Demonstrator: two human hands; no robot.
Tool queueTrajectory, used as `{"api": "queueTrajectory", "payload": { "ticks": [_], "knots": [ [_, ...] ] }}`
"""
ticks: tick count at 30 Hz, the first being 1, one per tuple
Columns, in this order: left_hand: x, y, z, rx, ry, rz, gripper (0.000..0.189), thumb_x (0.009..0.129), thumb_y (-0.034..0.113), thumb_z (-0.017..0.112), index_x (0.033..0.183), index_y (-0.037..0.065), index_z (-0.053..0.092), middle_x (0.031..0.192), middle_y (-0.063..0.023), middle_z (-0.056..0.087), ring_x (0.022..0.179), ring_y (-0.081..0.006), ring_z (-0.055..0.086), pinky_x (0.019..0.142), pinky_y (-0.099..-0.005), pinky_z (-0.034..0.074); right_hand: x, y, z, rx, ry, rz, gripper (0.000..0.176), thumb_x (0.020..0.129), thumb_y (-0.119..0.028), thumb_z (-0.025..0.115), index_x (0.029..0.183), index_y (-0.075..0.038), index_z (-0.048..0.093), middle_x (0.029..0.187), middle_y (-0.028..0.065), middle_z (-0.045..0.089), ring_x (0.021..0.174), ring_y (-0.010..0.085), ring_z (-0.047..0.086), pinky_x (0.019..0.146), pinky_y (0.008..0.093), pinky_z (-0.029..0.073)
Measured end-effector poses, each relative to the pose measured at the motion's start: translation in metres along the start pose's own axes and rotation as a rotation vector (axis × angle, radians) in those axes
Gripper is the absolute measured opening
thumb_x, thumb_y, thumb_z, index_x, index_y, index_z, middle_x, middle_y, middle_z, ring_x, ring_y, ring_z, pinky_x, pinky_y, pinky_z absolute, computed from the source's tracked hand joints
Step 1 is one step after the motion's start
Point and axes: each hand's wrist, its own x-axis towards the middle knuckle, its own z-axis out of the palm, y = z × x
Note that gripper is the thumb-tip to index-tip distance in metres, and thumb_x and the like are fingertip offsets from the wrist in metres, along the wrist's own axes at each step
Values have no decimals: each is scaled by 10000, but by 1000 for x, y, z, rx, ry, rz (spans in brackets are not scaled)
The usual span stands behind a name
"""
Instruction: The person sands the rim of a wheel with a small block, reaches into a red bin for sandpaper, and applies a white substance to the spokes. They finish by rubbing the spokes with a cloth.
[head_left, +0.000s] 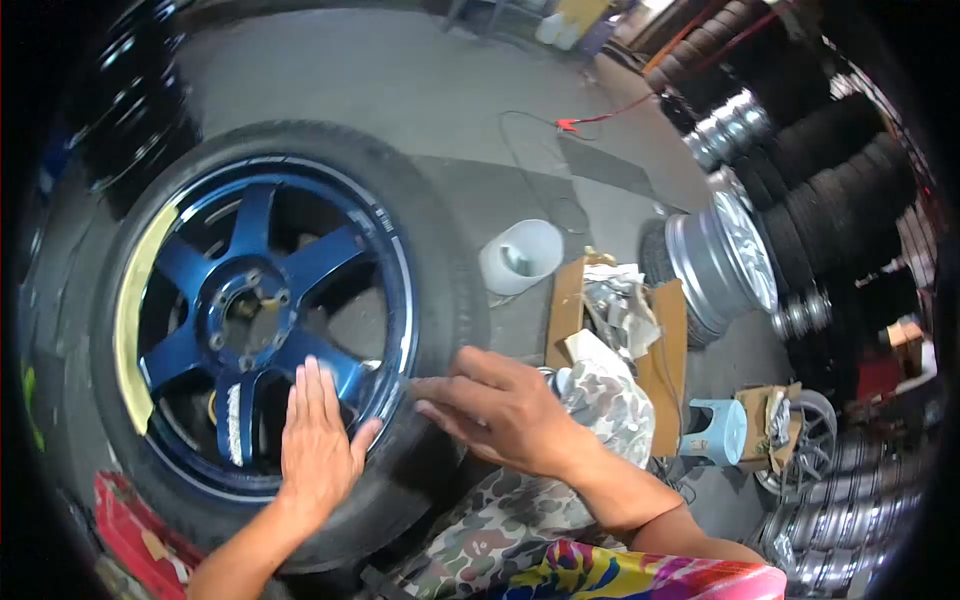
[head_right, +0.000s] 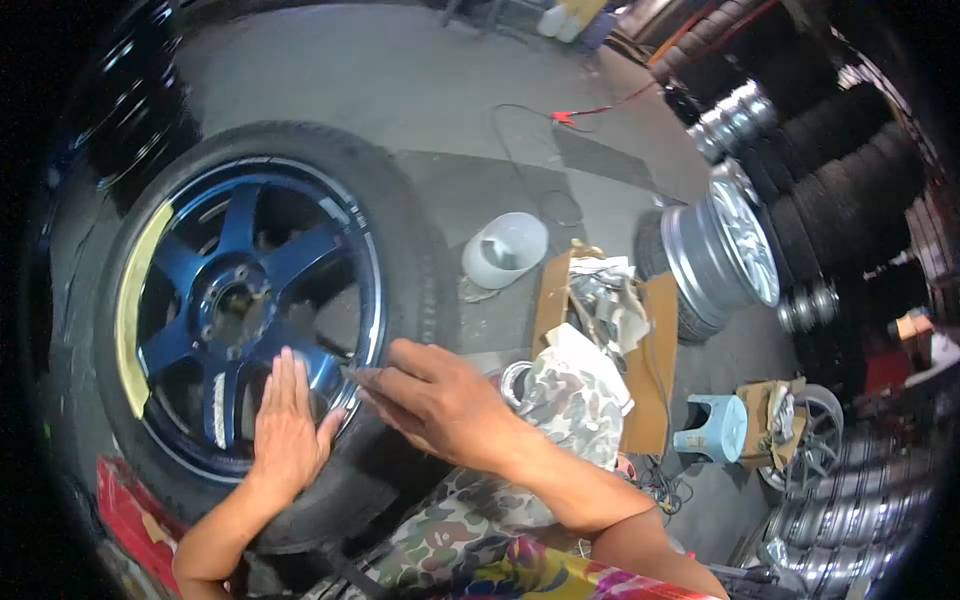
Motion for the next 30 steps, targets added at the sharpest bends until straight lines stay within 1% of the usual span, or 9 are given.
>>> {"api": "queueTrajectory", "payload": {
  "ticks": [1, 3, 5, 9, 13, 18, 21, 24, 30],
  "knots": [
    [5, -6, 3, -4, 42, -43, 908, 1019, 431, 686, 1577, -188, 328, 1686, -383, 280, 1587, -495, 293, 1317, -510, 245, 0, -1, 1, 39, -19, -13, 275, 889, -65, 813, 1157, -42, 757, 864, 103, 566, 734, 312, 621, 637, 416, 525],
    [11, -12, 2, 50, 55, -55, 922, 1015, 486, 678, 1552, -196, 367, 1655, -391, 335, 1559, -499, 345, 1304, -507, 274, -3, -1, 4, -15, -25, 92, 286, 861, -50, 831, 1142, -41, 775, 825, 89, 585, 693, 281, 616, 608, 403, 518],
    [10, -6, 3, 102, 75, -77, 947, 1007, 535, 669, 1522, -212, 395, 1621, -404, 378, 1532, -507, 385, 1292, -512, 297, 1, -1, 3, 14, 17, 44, 278, 826, -36, 855, 1097, -27, 793, 788, 82, 606, 663, 245, 614, 588, 388, 509],
    [-1, 14, 2, 181, 35, -48, 1019, 1011, 615, 603, 1523, -234, 369, 1612, -424, 370, 1540, -517, 362, 1290, -529, 291, 3, -8, 3, 3, -2, 42, 249, 804, 20, 867, 1040, 24, 789, 794, 102, 640, 658, 231, 632, 575, 356, 493],
    [-15, 27, 5, 45, 27, 43, 976, 1041, 622, 545, 1493, -236, 430, 1607, -445, 350, 1552, -522, 335, 1295, -537, 274, 5, -11, 4, -4, -19, 28, 242, 807, 14, 870, 1034, 28, 788, 794, 101, 639, 655, 226, 639, 564, 359, 490],
    [-20, 29, 2, -67, 31, 66, 945, 1049, 615, 531, 1493, -215, 453, 1622, -395, 371, 1559, -522, 318, 1295, -547, 264, 7, -14, 9, -10, -19, 9, 234, 813, 8, 871, 1033, 24, 792, 793, 104, 638, 648, 230, 642, 556, 362, 491],
    [-13, 18, -3, -15, 29, 28, 934, 1054, 614, 524, 1510, -198, 447, 1643, -354, 369, 1565, -492, 317, 1291, -551, 266, 7, -17, 11, 12, -36, 65, 235, 812, 4, 873, 1031, 25, 795, 790, 110, 631, 648, 239, 637, 559, 360, 493],
    [-4, 2, -1, 227, 45, -78, 916, 1060, 640, 493, 1582, -110, 417, 1673, -325, 352, 1552, -448, 351, 1274, -556, 284, 9, -17, 14, 4, -38, 51, 236, 812, 3, 873, 1033, 32, 795, 787, 114, 626, 653, 241, 632, 562, 360, 494],
    [0, -5, 0, 224, -26, -185, 932, 1074, 659, 453, 1630, -81, 347, 1692, -313, 328, 1536, -447, 380, 1252, -552, 317, 9, -19, 16, -20, -51, 67, 230, 819, 3, 864, 1035, 37, 792, 771, 112, 612, 659, 248, 627, 577, 368, 494]
  ]
}}
